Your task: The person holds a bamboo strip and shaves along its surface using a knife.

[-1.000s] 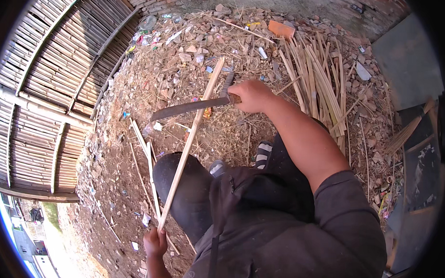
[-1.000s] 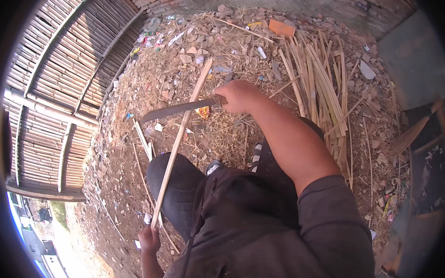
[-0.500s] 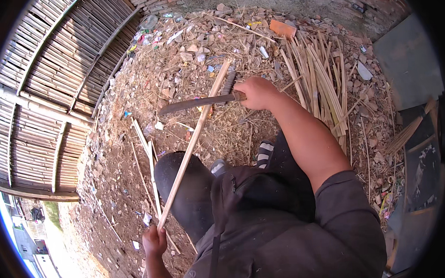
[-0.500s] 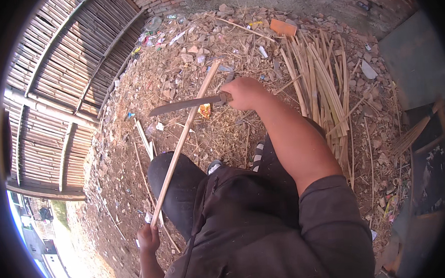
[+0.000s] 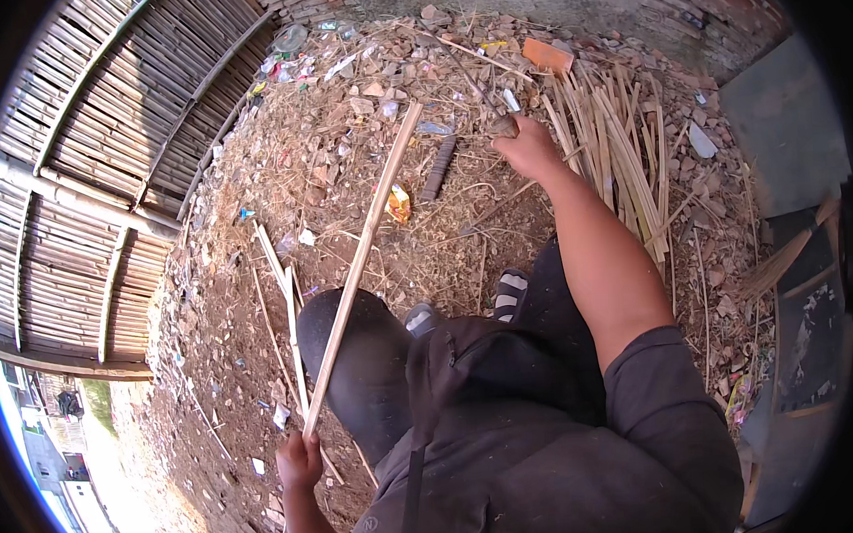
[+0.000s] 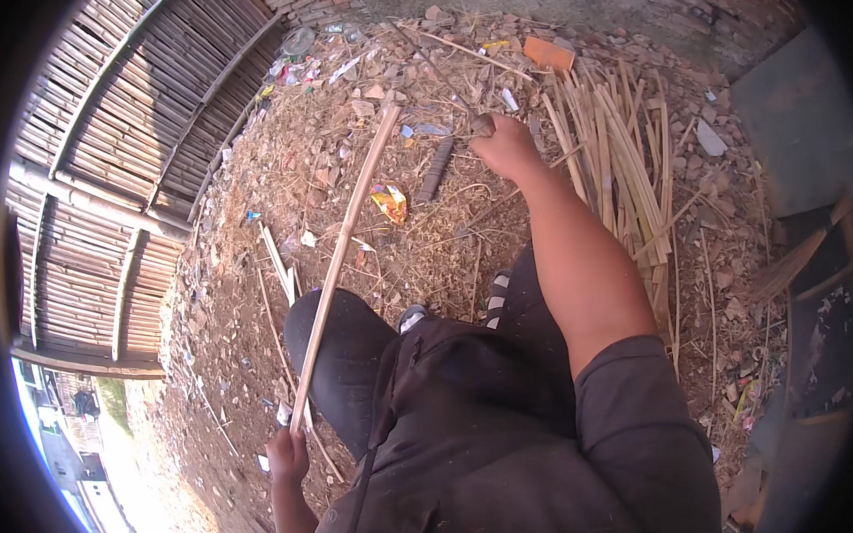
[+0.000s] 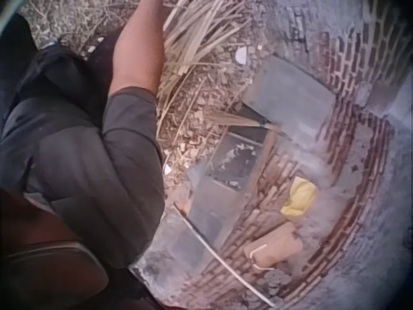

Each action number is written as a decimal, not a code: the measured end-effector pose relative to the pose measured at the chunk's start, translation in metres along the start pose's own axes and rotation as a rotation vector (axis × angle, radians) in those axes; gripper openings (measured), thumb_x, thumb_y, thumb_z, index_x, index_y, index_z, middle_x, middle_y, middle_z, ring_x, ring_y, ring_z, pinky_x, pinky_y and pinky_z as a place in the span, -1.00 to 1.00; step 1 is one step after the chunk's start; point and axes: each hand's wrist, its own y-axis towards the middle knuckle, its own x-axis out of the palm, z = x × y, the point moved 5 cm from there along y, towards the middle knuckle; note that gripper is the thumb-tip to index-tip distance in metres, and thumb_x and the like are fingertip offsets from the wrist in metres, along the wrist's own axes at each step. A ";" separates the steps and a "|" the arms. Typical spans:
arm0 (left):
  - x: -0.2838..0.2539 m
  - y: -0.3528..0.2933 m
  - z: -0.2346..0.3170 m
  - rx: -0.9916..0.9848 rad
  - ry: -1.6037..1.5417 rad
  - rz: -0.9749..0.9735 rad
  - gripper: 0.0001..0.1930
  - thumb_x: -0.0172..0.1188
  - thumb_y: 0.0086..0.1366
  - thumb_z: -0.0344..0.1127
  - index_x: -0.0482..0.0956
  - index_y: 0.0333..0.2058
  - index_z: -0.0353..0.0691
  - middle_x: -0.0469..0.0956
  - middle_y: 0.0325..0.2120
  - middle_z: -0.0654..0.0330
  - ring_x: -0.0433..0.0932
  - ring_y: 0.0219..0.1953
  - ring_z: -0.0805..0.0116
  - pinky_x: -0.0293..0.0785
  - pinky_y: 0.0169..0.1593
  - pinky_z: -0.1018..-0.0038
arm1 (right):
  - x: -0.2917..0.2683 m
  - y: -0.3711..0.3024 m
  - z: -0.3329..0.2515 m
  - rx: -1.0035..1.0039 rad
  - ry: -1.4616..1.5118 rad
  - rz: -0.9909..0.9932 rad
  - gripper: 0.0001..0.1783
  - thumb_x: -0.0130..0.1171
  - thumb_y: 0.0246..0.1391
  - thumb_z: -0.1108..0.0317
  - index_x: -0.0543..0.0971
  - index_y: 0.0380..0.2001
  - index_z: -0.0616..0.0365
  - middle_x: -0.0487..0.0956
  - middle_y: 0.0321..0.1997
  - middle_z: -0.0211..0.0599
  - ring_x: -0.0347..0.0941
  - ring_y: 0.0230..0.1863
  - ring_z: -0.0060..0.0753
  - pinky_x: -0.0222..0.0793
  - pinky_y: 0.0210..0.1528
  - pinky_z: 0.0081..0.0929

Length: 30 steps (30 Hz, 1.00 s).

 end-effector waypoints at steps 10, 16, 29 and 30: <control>-0.007 0.021 0.054 -0.073 -0.166 -0.171 -0.68 0.17 0.36 -0.20 0.37 -0.46 -0.31 0.45 -0.69 -0.09 0.48 -0.57 -0.24 0.35 -0.49 0.04 | 0.065 -0.066 -0.081 -0.619 -0.399 -0.492 -0.79 0.27 -0.21 0.30 0.58 -0.39 0.02 0.60 -0.47 -0.14 0.56 -0.34 0.08 0.44 -0.29 -0.03; -0.001 0.018 0.054 0.070 -0.088 -0.006 -0.68 0.14 0.38 -0.19 0.37 -0.44 -0.33 0.43 -0.71 -0.10 0.47 -0.60 -0.24 0.33 -0.51 0.05 | 0.065 -0.046 -0.059 -0.428 -0.355 -0.477 -0.72 0.26 -0.20 0.31 0.62 -0.29 -0.01 0.62 -0.38 -0.10 0.59 -0.26 0.04 0.48 -0.21 -0.05; 0.001 0.035 0.085 0.095 -0.088 -0.112 -0.70 0.15 0.34 -0.23 0.35 -0.49 -0.27 0.44 -0.69 -0.11 0.48 -0.58 -0.26 0.32 -0.49 0.00 | 0.056 -0.048 -0.046 -0.200 -0.424 -0.577 -0.61 0.19 -0.18 0.35 0.63 -0.16 0.04 0.64 -0.27 -0.09 0.59 -0.18 0.01 0.51 -0.13 -0.12; -0.002 0.035 0.087 0.082 -0.077 -0.123 -0.71 0.15 0.34 -0.23 0.35 -0.49 -0.27 0.44 -0.69 -0.11 0.48 -0.58 -0.26 0.32 -0.49 0.00 | 0.055 -0.049 -0.051 -0.208 -0.496 -0.583 -0.63 0.18 -0.18 0.35 0.64 -0.19 0.06 0.64 -0.28 -0.09 0.59 -0.18 0.01 0.50 -0.13 -0.11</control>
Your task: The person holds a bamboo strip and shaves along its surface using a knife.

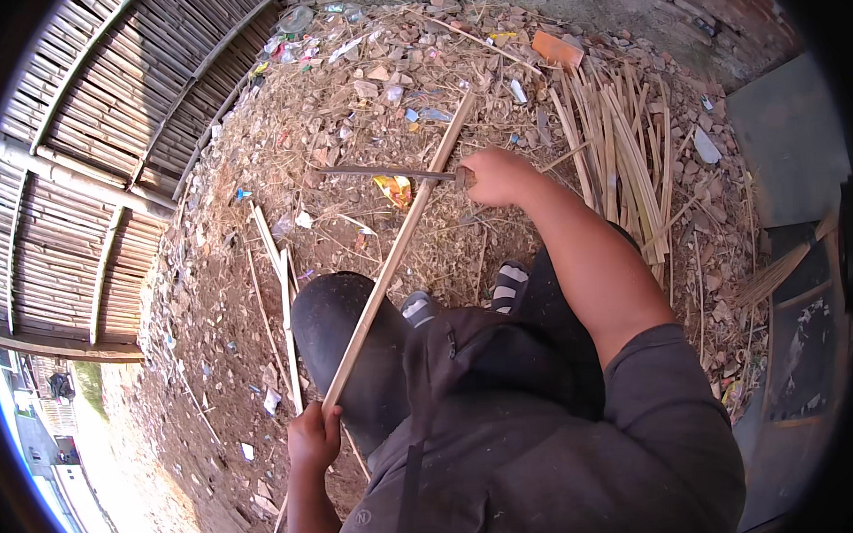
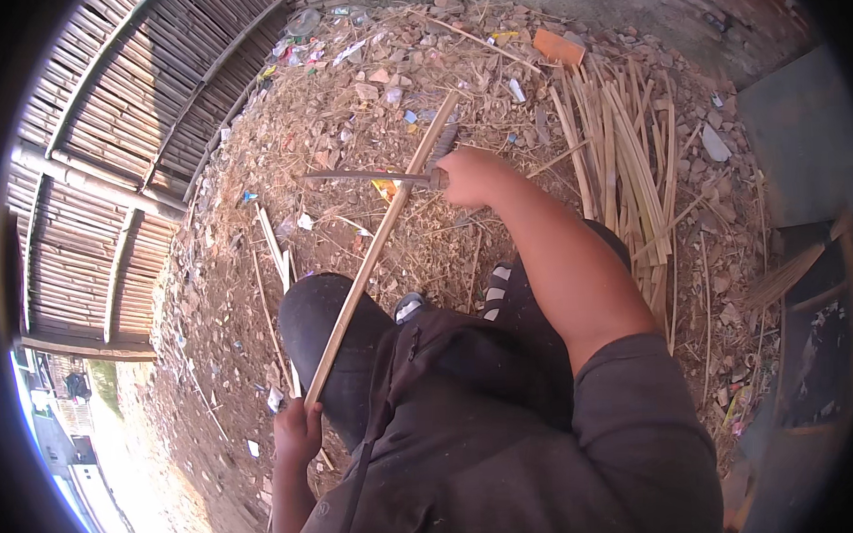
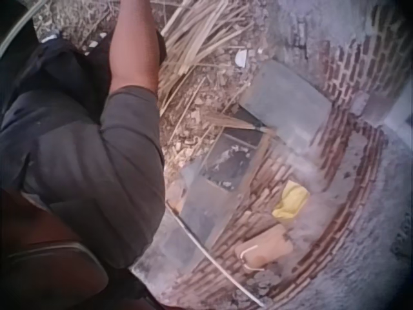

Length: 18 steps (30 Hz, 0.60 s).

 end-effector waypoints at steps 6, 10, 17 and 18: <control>0.014 -0.010 -0.014 -0.036 -0.022 0.063 -0.64 0.18 0.34 -0.13 0.35 -0.51 -0.25 0.47 -0.66 -0.13 0.51 -0.55 -0.27 0.39 -0.48 -0.01 | -0.004 0.000 -0.006 -0.139 -0.009 0.062 -0.66 0.22 -0.18 0.32 0.61 -0.24 0.14 0.62 -0.32 -0.05 0.58 -0.20 0.04 0.49 -0.15 -0.10; 0.010 0.001 -0.008 -0.028 -0.035 0.013 -0.66 0.17 0.34 -0.16 0.35 -0.50 -0.27 0.47 -0.65 -0.15 0.51 -0.54 -0.27 0.39 -0.47 0.00 | 0.003 0.013 0.018 -0.022 0.014 0.108 -0.60 0.25 -0.18 0.30 0.63 -0.17 0.14 0.64 -0.25 -0.04 0.59 -0.13 0.05 0.51 -0.07 -0.12; 0.006 -0.010 -0.004 -0.029 0.049 0.114 -0.67 0.16 0.34 -0.15 0.36 -0.49 -0.25 0.49 -0.63 -0.11 0.52 -0.56 -0.24 0.40 -0.48 0.00 | -0.008 -0.012 -0.039 -0.245 -0.106 0.086 -0.69 0.23 -0.17 0.32 0.60 -0.28 0.19 0.62 -0.32 0.06 0.57 -0.24 0.09 0.47 -0.19 -0.13; 0.010 -0.008 -0.005 -0.027 0.044 0.110 -0.67 0.16 0.34 -0.15 0.36 -0.49 -0.25 0.49 -0.63 -0.11 0.52 -0.56 -0.24 0.40 -0.48 0.00 | -0.005 -0.008 -0.025 -0.239 -0.109 0.084 -0.69 0.23 -0.17 0.32 0.60 -0.28 0.19 0.62 -0.32 0.06 0.57 -0.24 0.09 0.47 -0.19 -0.13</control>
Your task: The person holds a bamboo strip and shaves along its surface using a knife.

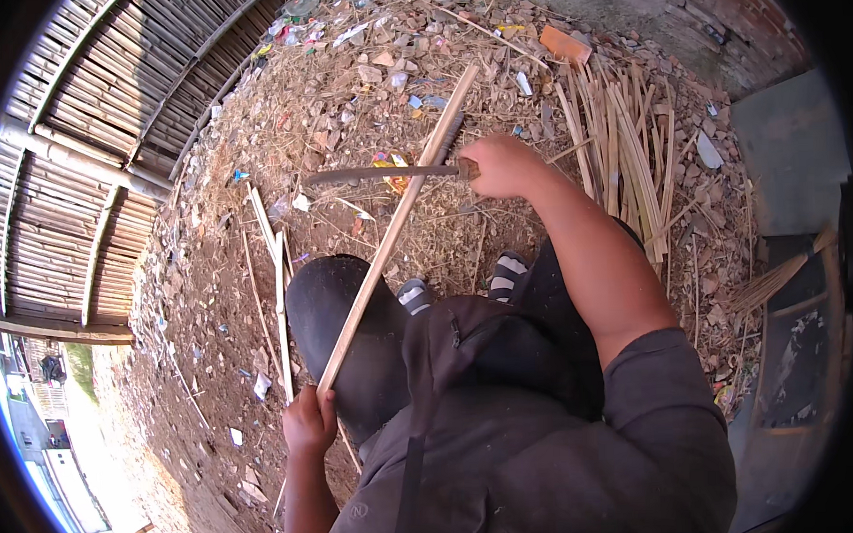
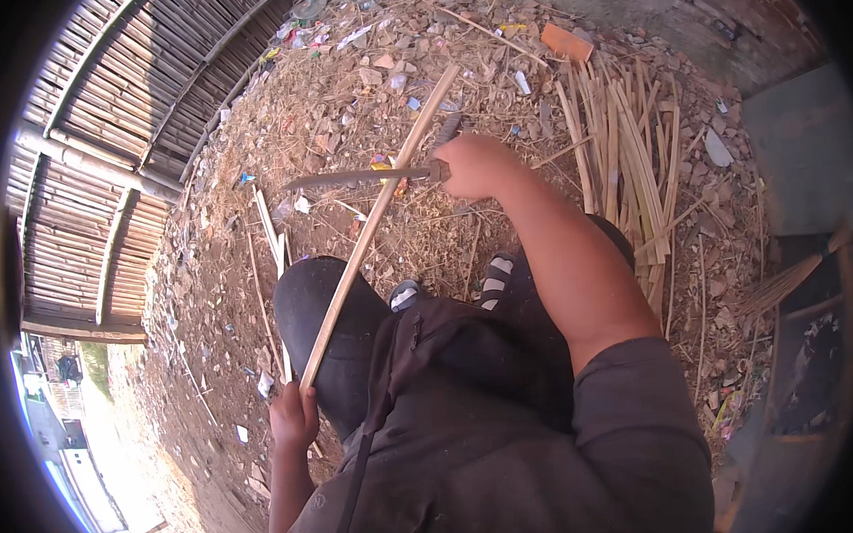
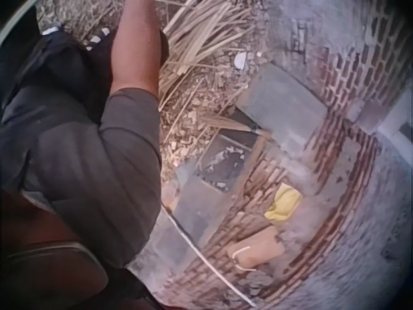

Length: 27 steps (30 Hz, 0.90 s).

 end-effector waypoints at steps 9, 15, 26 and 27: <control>-0.006 0.009 -0.002 0.012 0.063 -0.022 -0.65 0.13 0.35 -0.09 0.36 -0.49 -0.21 0.47 -0.68 -0.09 0.52 -0.56 -0.23 0.41 -0.50 -0.01 | 0.007 0.008 0.021 0.127 0.069 -0.034 -0.71 0.23 -0.16 0.33 0.60 -0.30 0.18 0.59 -0.40 0.00 0.57 -0.28 0.02 0.45 -0.22 -0.16; -0.002 0.014 -0.005 -0.004 0.039 0.011 -0.63 0.15 0.34 -0.07 0.36 -0.51 -0.21 0.47 -0.68 -0.10 0.52 -0.56 -0.23 0.40 -0.49 -0.02 | 0.011 0.005 0.072 0.266 0.266 0.054 -0.70 0.22 -0.15 0.32 0.59 -0.29 0.22 0.58 -0.44 -0.02 0.58 -0.32 -0.02 0.46 -0.24 -0.20; 0.003 0.015 -0.009 -0.005 -0.187 -0.078 -0.63 0.12 0.37 -0.07 0.38 -0.46 -0.26 0.45 -0.67 -0.15 0.51 -0.51 -0.28 0.36 -0.46 0.02 | 0.009 0.001 0.036 0.045 0.107 -0.002 -0.65 0.25 -0.16 0.28 0.61 -0.22 0.16 0.63 -0.25 0.00 0.59 -0.20 0.01 0.48 -0.15 -0.11; 0.004 0.019 -0.010 -0.004 -0.220 -0.099 -0.62 0.12 0.37 -0.07 0.38 -0.46 -0.28 0.45 -0.67 -0.16 0.52 -0.50 -0.28 0.36 -0.45 0.03 | 0.016 0.006 0.061 0.196 0.259 0.094 -0.63 0.25 -0.15 0.27 0.61 -0.20 0.15 0.64 -0.26 -0.03 0.59 -0.22 -0.01 0.47 -0.16 -0.12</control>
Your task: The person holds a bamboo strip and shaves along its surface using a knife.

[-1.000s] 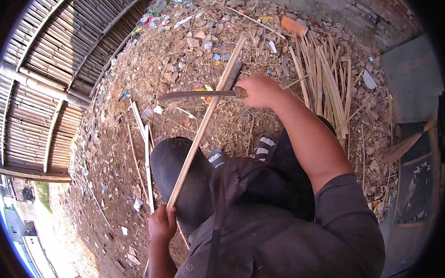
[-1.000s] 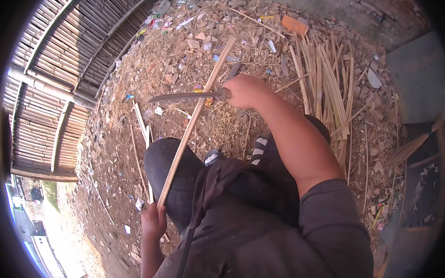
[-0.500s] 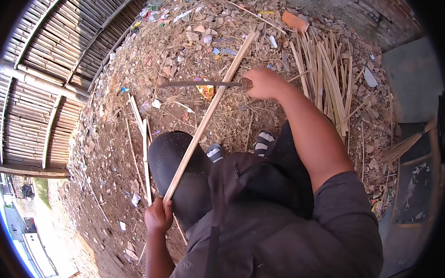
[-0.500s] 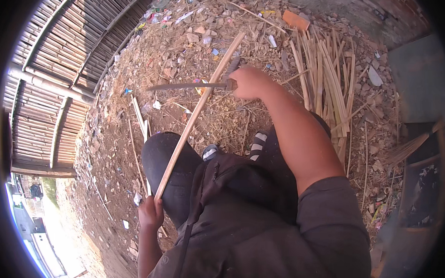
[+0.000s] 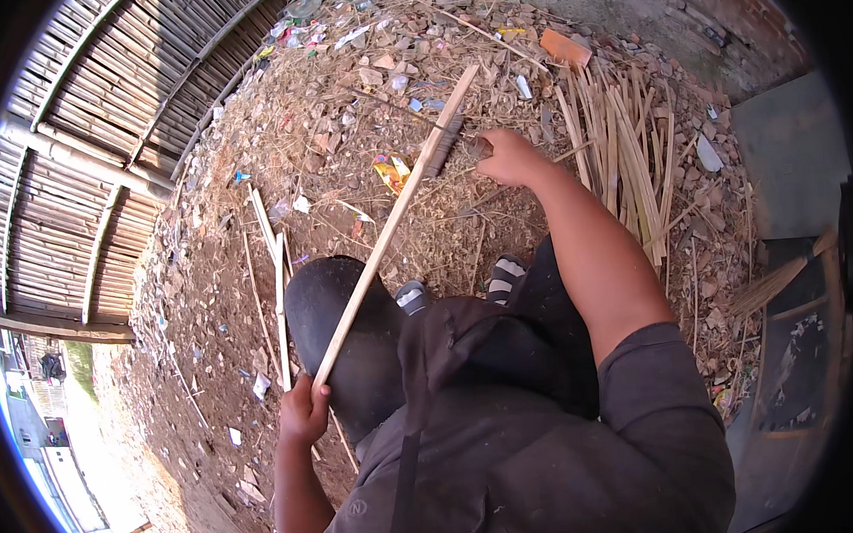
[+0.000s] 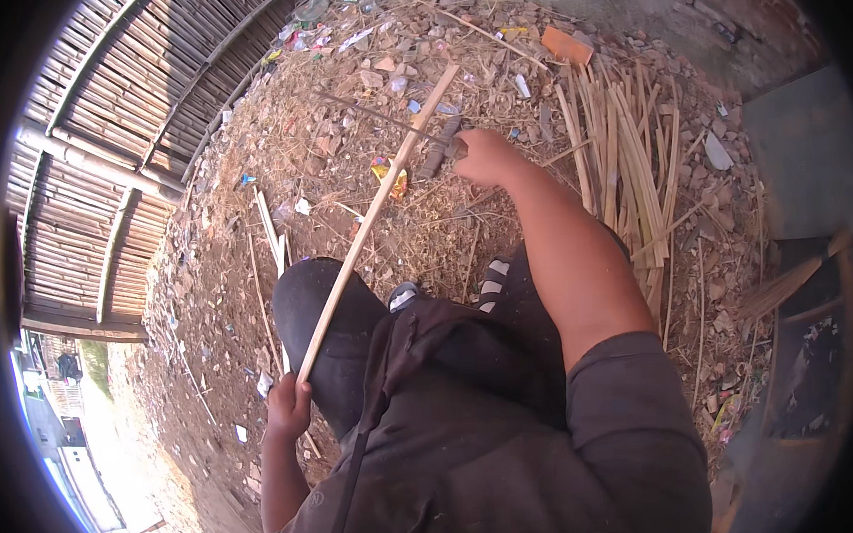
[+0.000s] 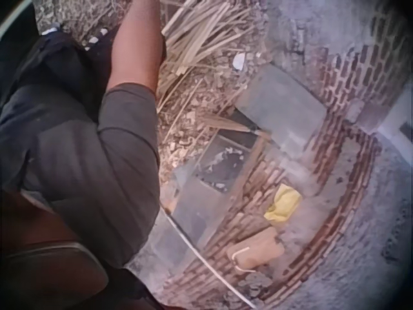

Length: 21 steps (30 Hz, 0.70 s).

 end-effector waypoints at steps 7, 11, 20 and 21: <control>-0.006 -0.001 -0.006 -0.149 -0.143 -0.179 -0.54 0.03 0.44 -0.02 0.44 -0.46 -0.35 0.48 -0.63 -0.13 0.50 -0.55 -0.12 0.38 -0.39 0.11 | 0.009 -0.007 -0.055 -0.043 -0.044 -0.052 -0.55 0.25 -0.18 0.28 0.60 -0.13 0.19 0.65 -0.28 -0.02 0.59 -0.23 -0.04 0.48 -0.17 -0.19; -0.008 0.001 -0.001 -0.164 -0.141 -0.183 -0.52 0.00 0.46 0.00 0.46 -0.44 -0.36 0.47 -0.64 -0.10 0.50 -0.55 0.00 0.38 -0.39 0.16 | 0.020 -0.006 -0.045 -0.135 -0.065 -0.197 -0.56 0.25 -0.20 0.28 0.63 -0.15 0.14 0.64 -0.23 0.01 0.60 -0.18 0.02 0.50 -0.14 -0.16; -0.006 -0.003 -0.016 -0.234 -0.224 -0.249 -0.53 0.00 0.47 0.00 0.46 -0.42 -0.35 0.46 -0.64 -0.06 0.47 -0.54 0.09 0.39 -0.38 0.21 | 0.027 -0.019 -0.080 -0.183 -0.156 -0.179 -0.76 0.18 -0.15 0.31 0.60 -0.33 0.09 0.62 -0.35 -0.06 0.58 -0.24 0.08 0.47 -0.21 -0.06; -0.006 -0.002 -0.013 -0.240 -0.228 -0.253 -0.53 0.00 0.47 0.00 0.46 -0.42 -0.35 0.46 -0.64 -0.06 0.47 -0.54 0.09 0.39 -0.38 0.21 | 0.027 -0.019 -0.078 -0.182 -0.158 -0.187 -0.76 0.18 -0.15 0.31 0.60 -0.33 0.09 0.62 -0.35 -0.06 0.58 -0.24 0.08 0.47 -0.21 -0.06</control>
